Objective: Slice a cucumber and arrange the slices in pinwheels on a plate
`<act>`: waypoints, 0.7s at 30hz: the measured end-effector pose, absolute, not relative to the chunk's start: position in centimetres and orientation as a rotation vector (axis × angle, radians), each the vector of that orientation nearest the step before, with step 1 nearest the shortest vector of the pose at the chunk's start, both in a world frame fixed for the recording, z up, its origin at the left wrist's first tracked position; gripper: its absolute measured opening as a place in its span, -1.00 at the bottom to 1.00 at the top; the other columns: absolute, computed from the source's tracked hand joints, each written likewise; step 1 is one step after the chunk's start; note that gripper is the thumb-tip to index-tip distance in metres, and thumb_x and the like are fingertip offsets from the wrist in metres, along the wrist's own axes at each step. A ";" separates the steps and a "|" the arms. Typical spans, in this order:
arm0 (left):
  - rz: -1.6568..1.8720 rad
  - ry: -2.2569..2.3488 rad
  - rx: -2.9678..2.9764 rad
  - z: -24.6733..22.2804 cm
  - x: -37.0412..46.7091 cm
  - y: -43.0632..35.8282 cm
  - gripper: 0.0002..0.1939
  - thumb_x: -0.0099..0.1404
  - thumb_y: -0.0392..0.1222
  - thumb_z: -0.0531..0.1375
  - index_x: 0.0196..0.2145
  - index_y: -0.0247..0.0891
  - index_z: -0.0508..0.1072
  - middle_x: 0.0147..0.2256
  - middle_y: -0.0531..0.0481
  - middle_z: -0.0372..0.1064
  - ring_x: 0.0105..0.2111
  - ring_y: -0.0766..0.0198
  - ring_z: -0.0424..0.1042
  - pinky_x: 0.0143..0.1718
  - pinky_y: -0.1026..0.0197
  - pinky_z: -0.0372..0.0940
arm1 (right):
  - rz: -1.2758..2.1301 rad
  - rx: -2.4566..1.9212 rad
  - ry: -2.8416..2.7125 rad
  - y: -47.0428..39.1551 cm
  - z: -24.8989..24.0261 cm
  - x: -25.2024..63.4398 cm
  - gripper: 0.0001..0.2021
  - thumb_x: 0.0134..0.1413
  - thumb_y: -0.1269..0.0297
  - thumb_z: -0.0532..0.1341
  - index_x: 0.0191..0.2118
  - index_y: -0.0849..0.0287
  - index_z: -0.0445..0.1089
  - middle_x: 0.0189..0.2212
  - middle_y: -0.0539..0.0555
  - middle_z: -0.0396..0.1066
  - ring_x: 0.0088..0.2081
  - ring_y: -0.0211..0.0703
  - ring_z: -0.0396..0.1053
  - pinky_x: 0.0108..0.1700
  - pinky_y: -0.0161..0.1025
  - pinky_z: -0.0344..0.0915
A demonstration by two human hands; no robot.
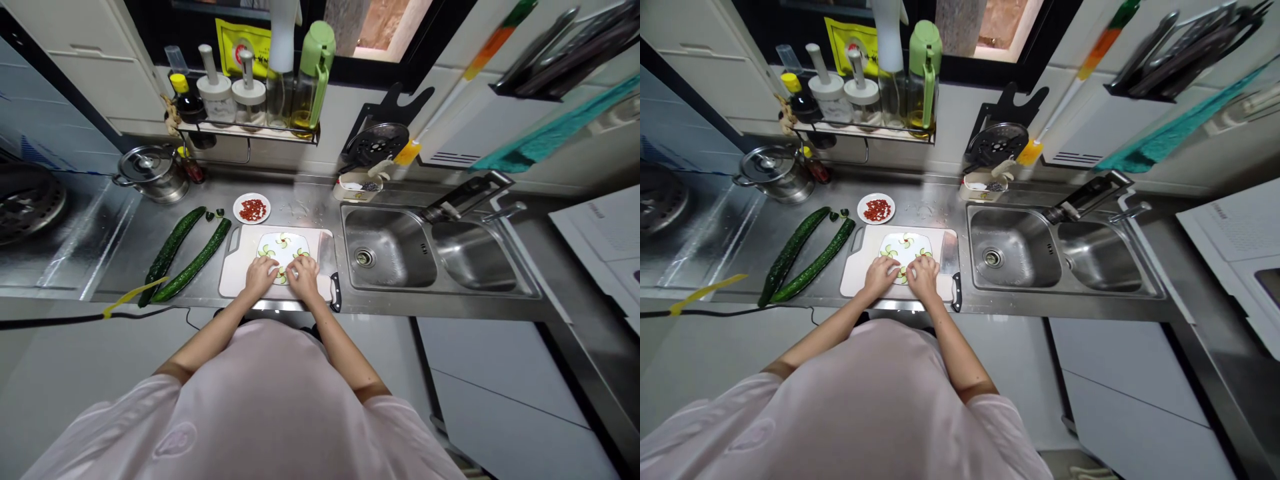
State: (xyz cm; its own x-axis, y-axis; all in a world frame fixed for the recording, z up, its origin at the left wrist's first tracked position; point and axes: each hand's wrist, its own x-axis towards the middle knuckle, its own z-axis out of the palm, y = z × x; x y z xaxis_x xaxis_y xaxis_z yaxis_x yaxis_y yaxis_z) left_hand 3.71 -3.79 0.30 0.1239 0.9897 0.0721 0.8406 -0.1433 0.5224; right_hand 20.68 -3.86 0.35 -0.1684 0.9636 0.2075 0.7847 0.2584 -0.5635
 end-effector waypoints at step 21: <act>0.783 2.360 1.547 1.3 -2.4 8.2 -0.75 0.26 -0.17 0.09 -0.14 -0.14 0.50 -0.16 -0.13 0.42 -0.12 0.05 0.33 -0.10 0.09 0.18 | 0.419 -1.613 -1.788 -5.2 1.4 23.1 -0.89 0.13 0.27 0.14 -0.34 0.10 0.39 -0.20 0.07 0.34 -0.03 0.01 0.13 0.04 -0.06 -0.04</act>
State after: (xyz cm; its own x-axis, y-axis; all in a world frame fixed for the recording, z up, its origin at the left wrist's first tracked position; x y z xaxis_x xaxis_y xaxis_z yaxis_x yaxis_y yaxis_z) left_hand -2.41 8.20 1.25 -0.4255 0.8984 0.1088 0.7852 0.3067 0.5379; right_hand 23.14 -5.19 1.44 0.0031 0.9628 0.2702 0.7426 0.1787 -0.6454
